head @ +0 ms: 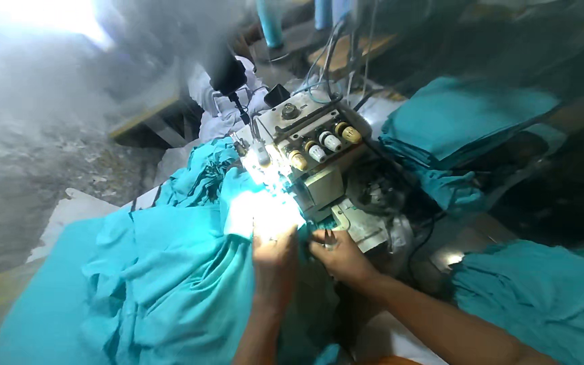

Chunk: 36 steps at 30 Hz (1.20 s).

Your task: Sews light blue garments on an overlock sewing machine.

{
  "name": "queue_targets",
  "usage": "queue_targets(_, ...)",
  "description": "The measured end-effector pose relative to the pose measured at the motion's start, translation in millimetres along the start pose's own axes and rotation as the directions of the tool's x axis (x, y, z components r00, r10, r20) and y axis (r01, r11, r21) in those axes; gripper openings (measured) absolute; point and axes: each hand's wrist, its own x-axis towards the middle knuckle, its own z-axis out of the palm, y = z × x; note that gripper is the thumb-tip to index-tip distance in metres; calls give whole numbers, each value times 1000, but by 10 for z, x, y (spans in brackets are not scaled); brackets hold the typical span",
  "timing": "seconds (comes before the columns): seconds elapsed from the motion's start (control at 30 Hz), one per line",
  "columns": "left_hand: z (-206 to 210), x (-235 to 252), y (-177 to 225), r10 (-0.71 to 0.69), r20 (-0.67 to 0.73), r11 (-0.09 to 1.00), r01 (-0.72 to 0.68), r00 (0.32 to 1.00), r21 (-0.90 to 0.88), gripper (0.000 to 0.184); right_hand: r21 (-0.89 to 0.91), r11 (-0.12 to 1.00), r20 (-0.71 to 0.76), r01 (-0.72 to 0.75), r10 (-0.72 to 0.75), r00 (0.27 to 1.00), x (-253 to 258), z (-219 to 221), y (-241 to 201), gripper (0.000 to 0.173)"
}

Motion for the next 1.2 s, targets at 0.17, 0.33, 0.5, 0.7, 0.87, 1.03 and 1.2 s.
queue_targets(0.17,-82,251,-229,-31,224,999,33,974,-5,18,-48,988,29,148,-146,989,-1,292,-24,20)
queue_targets(0.33,-44,464,-500,-108,272,985,140,956,-101,22,-269,838,15,474,-488,873,-16,404,134,20)
queue_targets(0.5,-123,498,-598,-293,284,946,320,913,-52,27,-575,790,59,212,-219,974,-27,154,-188,50)
queue_targets(0.7,-508,189,-419,-319,63,948,319,946,17,17,-676,552,123,487,-567,814,249,244,-341,26)
queue_targets(0.87,-785,-102,-107,-275,-9,958,273,961,-88,23,-732,378,187,566,-688,701,516,593,-262,23)
queue_targets(1.03,-1410,-648,103,-433,429,894,438,793,94,24,-723,486,108,491,-622,775,425,586,-328,23)
queue_targets(1.2,-1296,-1584,10,-597,797,473,761,-94,444,53,-631,573,261,523,-478,839,222,568,-475,39)
